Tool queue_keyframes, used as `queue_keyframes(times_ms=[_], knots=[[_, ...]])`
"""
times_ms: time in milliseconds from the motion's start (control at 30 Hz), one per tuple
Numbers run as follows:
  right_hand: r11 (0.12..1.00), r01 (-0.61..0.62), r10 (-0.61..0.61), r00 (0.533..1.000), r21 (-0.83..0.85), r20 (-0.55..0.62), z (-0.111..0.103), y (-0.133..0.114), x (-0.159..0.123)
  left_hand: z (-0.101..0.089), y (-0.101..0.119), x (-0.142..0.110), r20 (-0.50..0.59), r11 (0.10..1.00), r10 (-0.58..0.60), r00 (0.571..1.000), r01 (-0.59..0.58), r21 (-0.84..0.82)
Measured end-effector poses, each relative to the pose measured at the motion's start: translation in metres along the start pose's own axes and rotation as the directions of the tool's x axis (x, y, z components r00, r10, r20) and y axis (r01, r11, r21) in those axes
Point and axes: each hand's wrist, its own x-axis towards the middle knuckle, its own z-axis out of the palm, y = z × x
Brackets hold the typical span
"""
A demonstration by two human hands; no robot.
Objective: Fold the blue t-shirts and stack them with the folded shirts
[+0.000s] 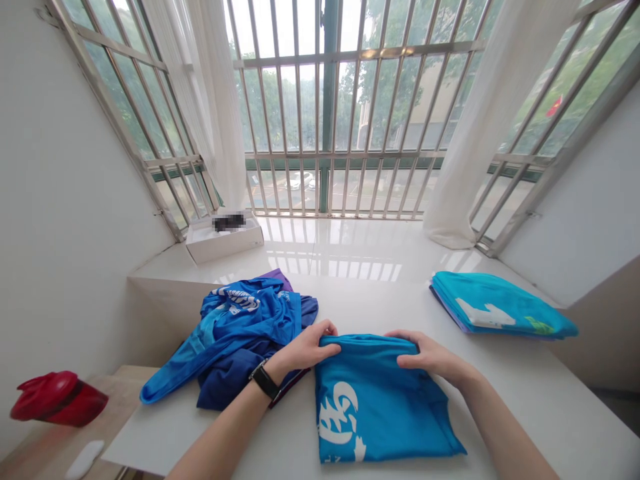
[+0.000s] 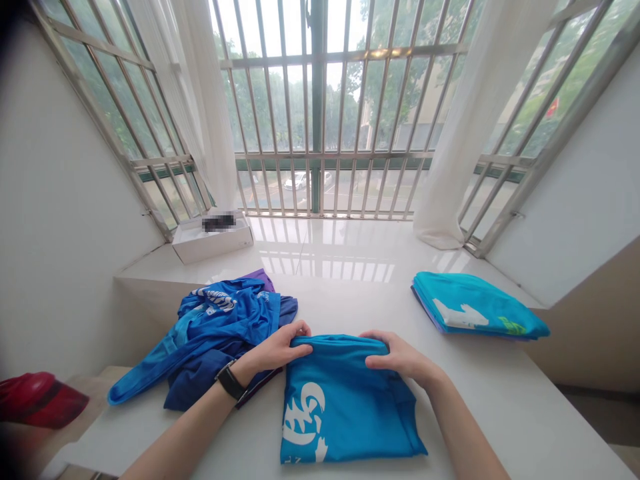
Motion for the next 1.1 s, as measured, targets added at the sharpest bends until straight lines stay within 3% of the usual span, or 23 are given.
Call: queue_keyframes(times_ms=[200,433,533,633,767,933,1100], knots=[[1.000,0.019,-0.019,1.000,-0.005,0.005,0.005,-0.005,0.000,-0.004,0.002,-0.002,0.040,0.999,0.034,0.999,-0.033,-0.038],[0.975,0.217,-0.210,0.971,0.048,-0.118,0.014,-0.010,-0.016,-0.016,0.022,-0.011,0.144,0.999,-0.052,0.988,0.051,0.014],[0.967,0.223,-0.197,0.961,0.126,-0.192,0.009,-0.005,-0.039,-0.012,0.044,-0.012,0.231,0.983,-0.038,0.972,0.078,-0.165],[0.940,0.253,-0.174,0.933,0.231,-0.314,-0.006,0.002,-0.067,-0.002,0.074,-0.005,0.258,0.908,0.002,0.966,0.106,-0.404],[0.929,0.291,-0.145,0.852,0.227,-0.503,-0.043,0.002,-0.100,0.014,0.111,0.025,0.198,0.881,0.027,0.980,0.070,-0.468],[0.957,0.291,-0.216,0.687,-0.009,-0.694,-0.119,-0.023,-0.126,0.034,0.149,0.091,0.138,0.888,0.140,0.981,-0.062,-0.455],[0.983,0.124,-0.184,0.647,-0.136,-0.740,-0.220,-0.064,-0.135,0.052,0.189,0.170,0.091,0.800,0.226,0.970,-0.132,-0.586]])
